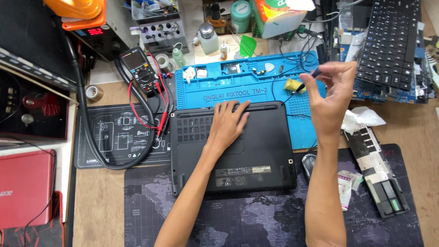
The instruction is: Removing screws from the bottom casing of a laptop using a precision screwdriver
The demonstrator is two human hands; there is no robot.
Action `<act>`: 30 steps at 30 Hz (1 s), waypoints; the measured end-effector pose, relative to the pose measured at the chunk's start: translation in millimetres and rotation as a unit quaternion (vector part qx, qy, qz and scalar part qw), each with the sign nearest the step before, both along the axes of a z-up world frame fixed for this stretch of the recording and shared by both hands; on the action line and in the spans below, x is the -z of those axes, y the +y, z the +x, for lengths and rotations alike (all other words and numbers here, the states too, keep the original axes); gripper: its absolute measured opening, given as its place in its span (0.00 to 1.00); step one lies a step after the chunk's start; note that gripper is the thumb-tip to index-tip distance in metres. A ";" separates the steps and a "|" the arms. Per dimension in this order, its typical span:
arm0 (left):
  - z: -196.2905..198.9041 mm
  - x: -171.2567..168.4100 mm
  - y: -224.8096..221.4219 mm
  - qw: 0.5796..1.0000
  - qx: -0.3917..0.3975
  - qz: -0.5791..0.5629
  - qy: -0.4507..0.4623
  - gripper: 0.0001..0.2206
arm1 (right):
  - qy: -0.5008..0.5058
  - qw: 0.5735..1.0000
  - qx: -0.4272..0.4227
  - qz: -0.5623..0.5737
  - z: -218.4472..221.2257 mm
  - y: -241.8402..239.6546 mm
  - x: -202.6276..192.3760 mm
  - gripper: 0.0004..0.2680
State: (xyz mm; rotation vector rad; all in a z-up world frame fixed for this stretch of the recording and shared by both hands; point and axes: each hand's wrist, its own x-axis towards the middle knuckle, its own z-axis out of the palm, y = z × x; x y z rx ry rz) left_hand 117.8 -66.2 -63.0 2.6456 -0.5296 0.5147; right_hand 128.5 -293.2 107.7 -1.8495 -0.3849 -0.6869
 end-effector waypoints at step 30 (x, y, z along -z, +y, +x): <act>-17.1 -55.3 10.4 0.979 0.038 -0.170 0.108 0.13 | 0.038 0.999 -0.036 0.000 -10.1 7.3 -20.2 0.07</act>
